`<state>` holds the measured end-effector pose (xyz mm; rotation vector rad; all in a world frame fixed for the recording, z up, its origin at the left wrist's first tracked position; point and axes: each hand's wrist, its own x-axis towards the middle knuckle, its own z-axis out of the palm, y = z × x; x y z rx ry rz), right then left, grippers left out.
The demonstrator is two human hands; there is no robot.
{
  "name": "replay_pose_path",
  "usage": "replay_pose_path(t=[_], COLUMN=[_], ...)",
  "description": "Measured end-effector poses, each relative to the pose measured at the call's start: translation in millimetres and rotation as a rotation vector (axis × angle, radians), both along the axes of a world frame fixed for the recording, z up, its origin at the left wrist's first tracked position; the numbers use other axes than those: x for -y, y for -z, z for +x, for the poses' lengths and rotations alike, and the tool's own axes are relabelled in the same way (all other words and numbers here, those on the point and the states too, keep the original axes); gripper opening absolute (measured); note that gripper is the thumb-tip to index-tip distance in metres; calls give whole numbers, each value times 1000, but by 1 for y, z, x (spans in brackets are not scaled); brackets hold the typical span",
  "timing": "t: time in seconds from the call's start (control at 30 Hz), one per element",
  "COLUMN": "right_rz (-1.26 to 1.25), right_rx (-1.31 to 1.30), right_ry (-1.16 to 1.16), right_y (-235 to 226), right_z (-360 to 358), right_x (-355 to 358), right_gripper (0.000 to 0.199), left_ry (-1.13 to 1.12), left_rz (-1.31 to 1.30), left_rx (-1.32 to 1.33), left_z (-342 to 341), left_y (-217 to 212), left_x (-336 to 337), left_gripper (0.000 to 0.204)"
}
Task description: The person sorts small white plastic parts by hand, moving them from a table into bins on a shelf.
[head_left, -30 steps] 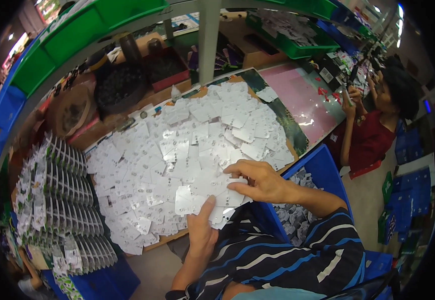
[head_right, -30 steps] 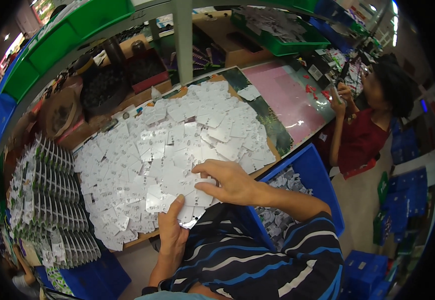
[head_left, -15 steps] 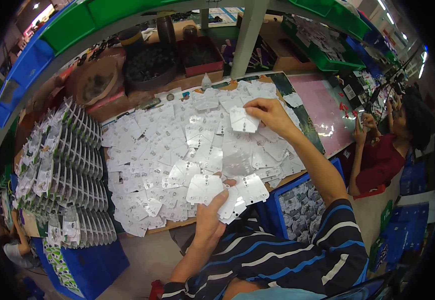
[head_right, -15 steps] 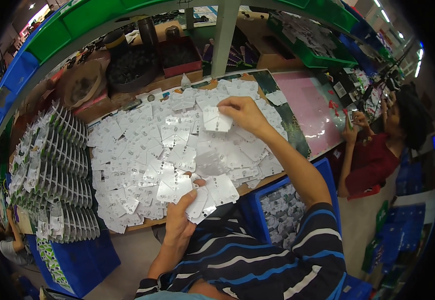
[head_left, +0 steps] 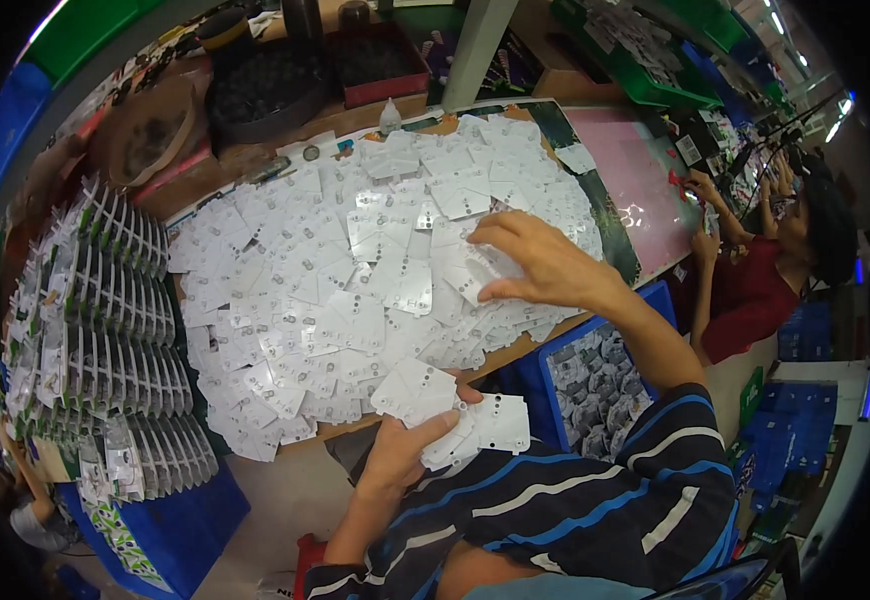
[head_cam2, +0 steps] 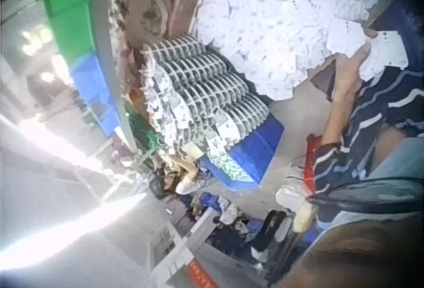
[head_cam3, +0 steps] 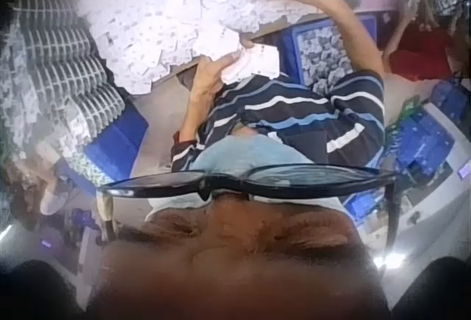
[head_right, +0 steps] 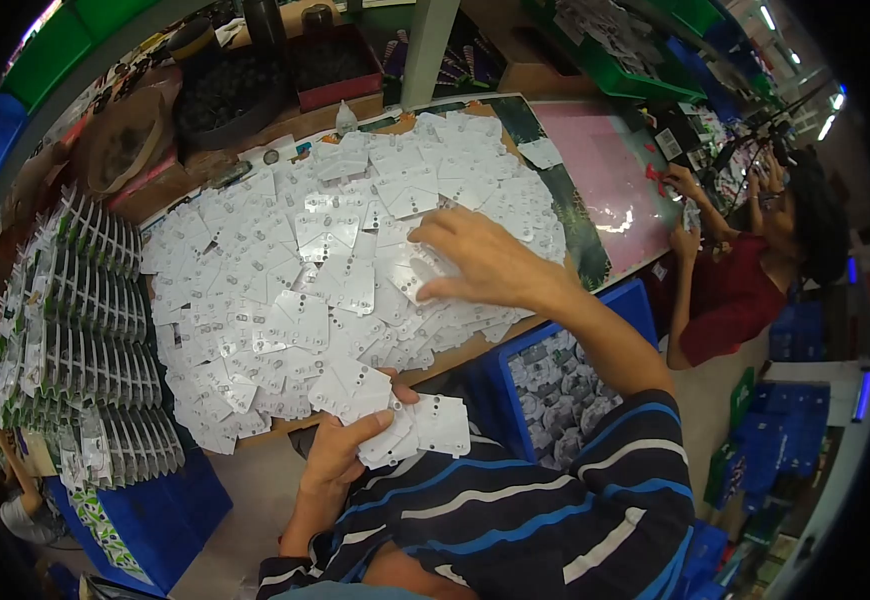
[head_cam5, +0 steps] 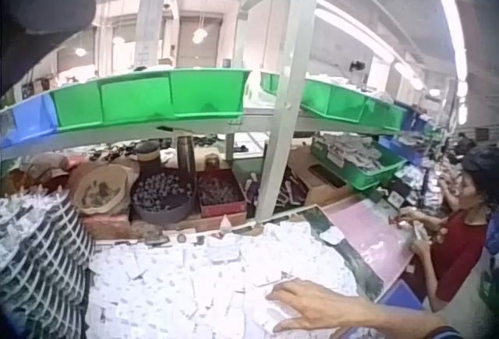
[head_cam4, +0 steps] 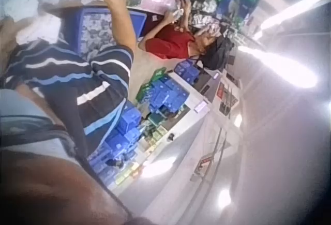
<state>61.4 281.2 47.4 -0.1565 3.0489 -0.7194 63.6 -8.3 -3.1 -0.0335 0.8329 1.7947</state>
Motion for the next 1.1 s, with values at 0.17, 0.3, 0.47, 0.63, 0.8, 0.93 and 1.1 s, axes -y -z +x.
replay_pose_path(t=[0.17, 0.3, 0.47, 0.63, 0.8, 0.93, 1.1], right_rz=[67, 40, -299, -758, -917, -950, -981], right_rx=[61, 63, 77, 159, -159, -148, -10], right_ry=[31, 71, 183, 402, 660, 717, 750], right_y=[8, 10, 8, -19, -37, -11, 14], right_z=[12, 11, 10, 11, 30, 51, 62], right_x=[13, 14, 10, -16, -41, -35, -11], right_gripper=[69, 67, 53, 38, 29, 24, 21], left_ry=[21, 13, 37, 38, 113, 166, 184], left_rz=[-15, -6, 1, 17, 24, 32, 9], left_rx=[-11, -25, 26, -13, 1, 6, 2], left_z=[2, 6, 9, 11, 11, 11, 8], left_y=[1, 0, -2, 0, -7, -7, -6], left_x=[-1, -1, -2, -1, -1, -5, -4], left_gripper=[55, 53, 51, 52, 53, 52, 53])
